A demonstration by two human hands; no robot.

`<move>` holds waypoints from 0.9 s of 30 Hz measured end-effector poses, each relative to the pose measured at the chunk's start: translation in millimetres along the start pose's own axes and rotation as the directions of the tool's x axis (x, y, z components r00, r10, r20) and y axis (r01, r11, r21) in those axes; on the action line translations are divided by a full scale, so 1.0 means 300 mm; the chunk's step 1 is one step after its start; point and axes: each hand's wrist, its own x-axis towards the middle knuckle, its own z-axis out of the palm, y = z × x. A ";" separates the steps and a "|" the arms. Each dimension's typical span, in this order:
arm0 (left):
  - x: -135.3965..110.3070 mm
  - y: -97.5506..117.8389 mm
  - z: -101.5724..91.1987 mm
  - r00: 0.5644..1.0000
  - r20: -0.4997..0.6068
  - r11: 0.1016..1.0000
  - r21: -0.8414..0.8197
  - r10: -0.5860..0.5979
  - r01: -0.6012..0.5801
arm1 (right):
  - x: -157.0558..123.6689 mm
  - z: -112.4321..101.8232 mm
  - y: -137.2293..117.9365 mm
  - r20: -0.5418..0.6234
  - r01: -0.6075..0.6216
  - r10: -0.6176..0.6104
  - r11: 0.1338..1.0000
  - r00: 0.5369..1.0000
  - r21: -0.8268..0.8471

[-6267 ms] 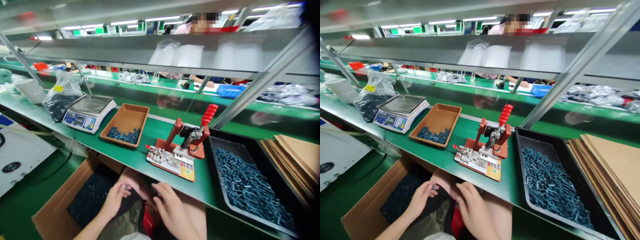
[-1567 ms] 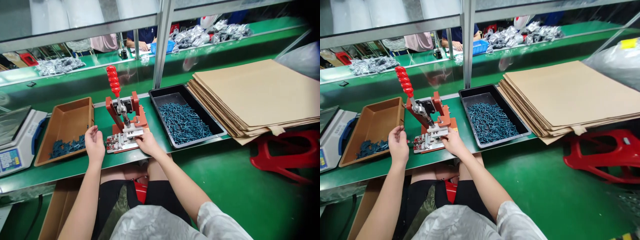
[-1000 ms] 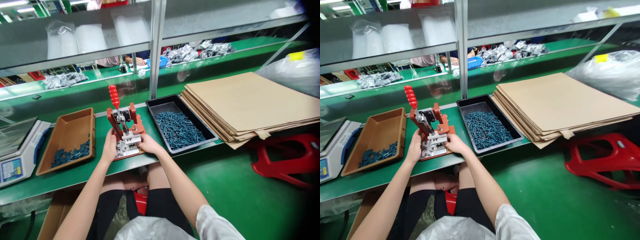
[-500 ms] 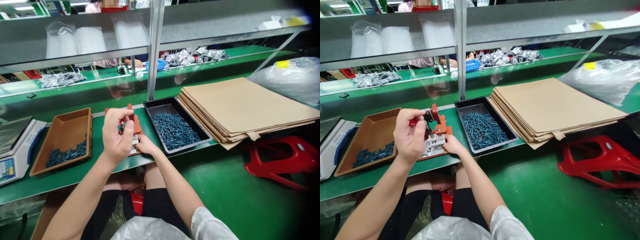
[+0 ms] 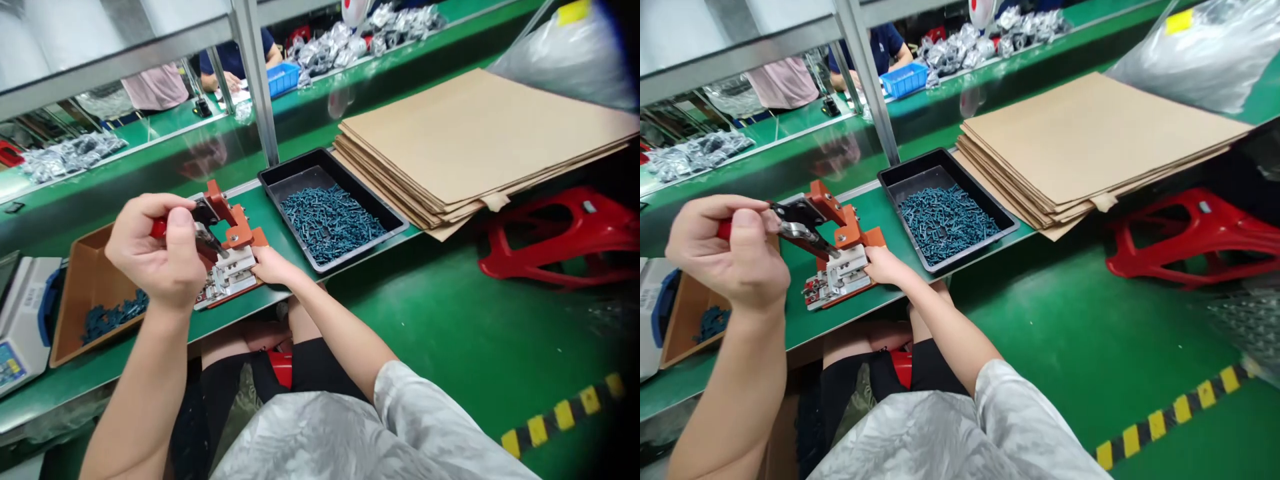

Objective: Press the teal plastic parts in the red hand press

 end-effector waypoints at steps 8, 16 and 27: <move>-0.041 0.004 0.063 0.978 -0.207 0.998 0.052 0.038 -0.028 | 0.001 0.001 -0.001 0.008 0.004 -0.003 0.997 1.000 -0.071; 0.246 -0.168 0.053 0.946 0.220 0.964 -0.059 -0.240 0.259 | -0.034 -0.005 -0.014 -0.022 0.113 -0.115 0.992 0.993 -0.061; -0.182 -0.221 -0.122 0.991 -0.036 0.979 0.156 -0.125 0.130 | -0.063 0.007 0.003 -0.061 0.202 -0.208 0.975 0.976 -0.096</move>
